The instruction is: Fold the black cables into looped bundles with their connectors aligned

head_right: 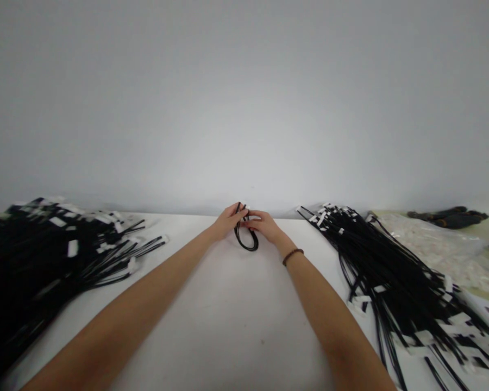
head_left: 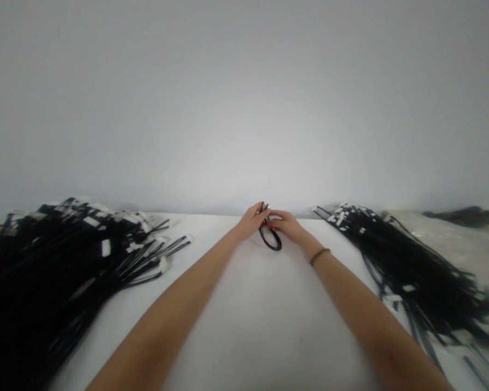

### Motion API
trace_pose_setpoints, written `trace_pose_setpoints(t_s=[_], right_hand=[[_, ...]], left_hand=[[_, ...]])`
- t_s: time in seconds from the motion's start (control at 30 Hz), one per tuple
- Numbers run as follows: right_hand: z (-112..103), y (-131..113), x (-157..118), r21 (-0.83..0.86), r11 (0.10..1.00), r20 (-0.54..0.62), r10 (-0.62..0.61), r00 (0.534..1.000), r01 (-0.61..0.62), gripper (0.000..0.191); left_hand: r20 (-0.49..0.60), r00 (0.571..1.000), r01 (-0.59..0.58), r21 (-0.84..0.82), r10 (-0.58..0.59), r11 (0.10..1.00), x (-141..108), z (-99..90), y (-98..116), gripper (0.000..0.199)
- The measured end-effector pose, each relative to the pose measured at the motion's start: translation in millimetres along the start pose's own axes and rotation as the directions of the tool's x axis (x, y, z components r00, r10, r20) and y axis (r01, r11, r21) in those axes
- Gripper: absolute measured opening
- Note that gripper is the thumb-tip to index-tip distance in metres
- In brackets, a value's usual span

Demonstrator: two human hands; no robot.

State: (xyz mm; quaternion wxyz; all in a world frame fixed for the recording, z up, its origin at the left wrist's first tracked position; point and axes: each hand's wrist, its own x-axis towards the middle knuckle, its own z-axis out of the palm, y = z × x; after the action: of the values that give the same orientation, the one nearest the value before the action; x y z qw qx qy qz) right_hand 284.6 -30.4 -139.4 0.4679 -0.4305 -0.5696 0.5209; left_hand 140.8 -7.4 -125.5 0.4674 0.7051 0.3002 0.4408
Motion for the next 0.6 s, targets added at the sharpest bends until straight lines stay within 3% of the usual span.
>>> trace_pose_setpoints(t_s=[0.13, 0.3, 0.43, 0.6], right_hand=[[2.6, 0.4, 1.8, 0.123, 0.992, 0.012, -0.013, 1.0, 0.012, 0.032], [19.4, -7.1, -2.6, 0.122, 0.992, 0.055, -0.022, 0.998, 0.016, 0.036], [29.7, -12.1, -5.0, 0.154, 0.988, 0.08, -0.031, 0.996, 0.018, 0.028], [20.5, -9.7, 0.4, 0.131, 0.991, -0.084, 0.04, 0.996, -0.028, 0.031]], left_hand=[[-0.151, 0.98, 0.118, -0.089, -0.13, 0.989, 5.3, 6.3, -1.0, 0.022], [-0.41, 0.912, 0.173, 0.317, -0.03, 0.932, 9.2, -3.6, 8.6, 0.022], [-0.407, 0.909, 0.293, 0.457, -0.095, 0.84, 3.7, -8.7, 23.4, 0.036], [-0.383, 0.912, 0.321, 0.446, -0.147, 0.835, 2.1, -13.5, 29.6, 0.04]])
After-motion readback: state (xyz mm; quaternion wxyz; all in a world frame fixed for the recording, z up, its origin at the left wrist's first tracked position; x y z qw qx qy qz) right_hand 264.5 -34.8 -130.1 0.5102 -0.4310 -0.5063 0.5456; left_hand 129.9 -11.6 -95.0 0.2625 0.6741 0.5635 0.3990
